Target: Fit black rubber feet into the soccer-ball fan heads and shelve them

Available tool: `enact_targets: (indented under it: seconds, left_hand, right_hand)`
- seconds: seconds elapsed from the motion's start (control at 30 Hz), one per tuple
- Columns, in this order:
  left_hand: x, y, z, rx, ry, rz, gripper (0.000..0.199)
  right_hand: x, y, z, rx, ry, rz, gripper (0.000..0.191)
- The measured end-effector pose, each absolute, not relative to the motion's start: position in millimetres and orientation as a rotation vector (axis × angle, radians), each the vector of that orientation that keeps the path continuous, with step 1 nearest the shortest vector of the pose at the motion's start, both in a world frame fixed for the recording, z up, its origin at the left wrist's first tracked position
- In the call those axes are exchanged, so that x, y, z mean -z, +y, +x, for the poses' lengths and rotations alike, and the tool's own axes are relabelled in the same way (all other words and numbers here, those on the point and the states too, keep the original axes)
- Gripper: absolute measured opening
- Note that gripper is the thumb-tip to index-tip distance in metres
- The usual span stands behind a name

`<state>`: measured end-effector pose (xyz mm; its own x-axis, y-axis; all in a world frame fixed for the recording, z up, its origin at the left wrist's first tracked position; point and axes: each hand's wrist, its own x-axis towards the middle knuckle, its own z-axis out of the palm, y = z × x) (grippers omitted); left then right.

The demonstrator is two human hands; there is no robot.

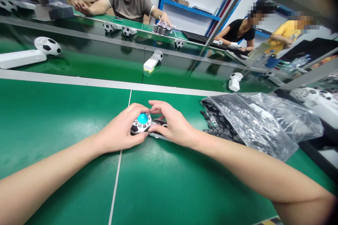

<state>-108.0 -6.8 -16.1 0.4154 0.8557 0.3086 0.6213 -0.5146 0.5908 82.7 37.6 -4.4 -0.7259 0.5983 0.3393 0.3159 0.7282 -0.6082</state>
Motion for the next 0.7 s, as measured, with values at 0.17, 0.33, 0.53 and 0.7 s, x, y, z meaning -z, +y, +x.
enact_targets:
  seconds: [0.17,0.33,0.53,0.7]
  left_hand:
    - [19.3,-5.7,-107.1,-0.847,1.273,2.299,0.041]
    - [17.3,0.4,-109.5,-0.800,1.270,2.292,0.038]
    - [13.5,2.3,-112.8,-0.730,1.217,2.285,0.043]
    - [12.3,1.8,-110.4,-0.737,1.258,2.250,0.041]
  right_hand:
    - [1.1,39.7,82.3,-0.935,-2.482,-0.750,0.041]
    - [2.1,44.7,82.1,-1.029,-2.400,-0.715,0.038]
    - [3.7,44.0,83.3,-1.039,-2.332,-0.765,0.040]
    - [4.1,44.7,83.9,-1.064,-2.321,-0.769,0.040]
